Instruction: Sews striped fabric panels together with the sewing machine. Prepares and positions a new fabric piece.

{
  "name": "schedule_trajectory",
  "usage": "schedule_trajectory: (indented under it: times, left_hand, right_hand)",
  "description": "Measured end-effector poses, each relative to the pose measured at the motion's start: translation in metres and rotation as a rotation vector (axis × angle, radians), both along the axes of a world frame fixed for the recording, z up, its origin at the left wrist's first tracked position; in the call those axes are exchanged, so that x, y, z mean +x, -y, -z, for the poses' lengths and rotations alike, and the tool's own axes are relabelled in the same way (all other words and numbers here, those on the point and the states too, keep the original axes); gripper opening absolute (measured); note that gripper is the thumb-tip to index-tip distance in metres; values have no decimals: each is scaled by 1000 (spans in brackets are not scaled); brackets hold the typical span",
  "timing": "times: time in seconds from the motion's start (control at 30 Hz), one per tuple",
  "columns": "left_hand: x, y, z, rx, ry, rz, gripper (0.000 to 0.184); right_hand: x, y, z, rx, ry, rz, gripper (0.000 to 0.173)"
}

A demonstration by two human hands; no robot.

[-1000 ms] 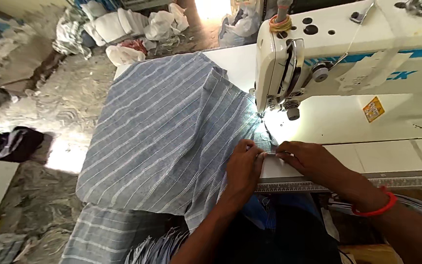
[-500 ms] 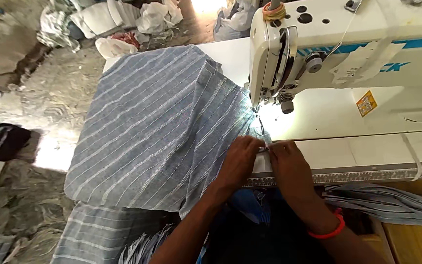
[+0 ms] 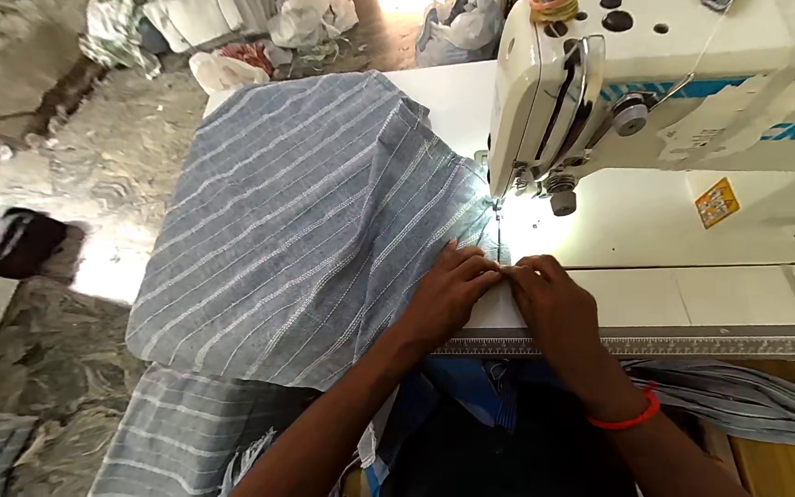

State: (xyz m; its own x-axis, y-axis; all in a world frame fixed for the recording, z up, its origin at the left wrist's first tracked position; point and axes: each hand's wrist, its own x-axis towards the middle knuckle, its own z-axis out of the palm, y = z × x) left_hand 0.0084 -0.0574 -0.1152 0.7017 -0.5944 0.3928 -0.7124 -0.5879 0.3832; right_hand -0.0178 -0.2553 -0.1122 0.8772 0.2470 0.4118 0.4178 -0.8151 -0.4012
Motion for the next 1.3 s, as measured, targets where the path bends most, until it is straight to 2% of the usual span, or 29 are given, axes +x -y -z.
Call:
schedule_trajectory:
  times: [0.17,0.3,0.43,0.5,0.53,0.63,0.7,0.73,0.83,0.87,0.93,1.0,1.07,1.13,1.2,1.23,1.27,1.3]
  left_hand:
    - [34,2,3,17,16,-34,28]
    - [60,4,1,48,7,-64,26]
    - [77,4,-1,60,0,-60,25]
    - [81,4,0,46,6,-62,24]
    - [82,4,0,41,5,-65,24]
    - [83,4,0,26,-5,-77,24]
    - [83,5,1,31,-8,-92,24]
    - [80,7,-1,51,-19,-112,26]
    - [47,15,-25,287,-146,-311,52]
    - [26,14,-32,350,-183,-399,54]
    - [-14,-6,-45,419,-199,-538,40]
    - [-41,-45,-47,432,-182,-644,26]
    - [-64,-84,-48,342,-174,-688,23]
    - [-85,-101,-57,96,-248,-726,24]
    - [-105,-88,-79,-157,-407,-779,24]
    - [-116,-71,-90,-218,-480,-747,26]
    - [-127,-49,-99,-204,-545,-688,31]
    - [-138,-24,-106,-102,-583,-604,35]
  right_hand:
    - [27,-7,-23,-69,-195,47,22]
    - [37,-13,-28,-77,-244,96,27]
    - [37,-2,-22,25,-283,55,29]
    - [32,27,-28,151,-311,10,27]
    - [26,49,-34,159,-277,67,28]
    - [3,140,-40,36,2,367,46]
    - [-6,189,-18,-50,1,497,61]
    - [-10,200,-7,-93,-38,507,62]
    - [-9,209,-4,-166,-103,484,54]
    - [-10,210,-5,-184,-110,479,53]
    - [-7,217,-9,-199,-73,468,50]
    - [-3,227,-16,-179,-13,469,44]
    - [6,235,-24,-147,54,494,41]
    - [11,224,-37,-83,92,487,44]
    - [7,180,-59,-20,51,377,46]
    - [3,152,-67,14,-13,297,44]
    - [0,124,-70,49,-98,218,39]
    - [-1,98,-68,88,-177,136,34]
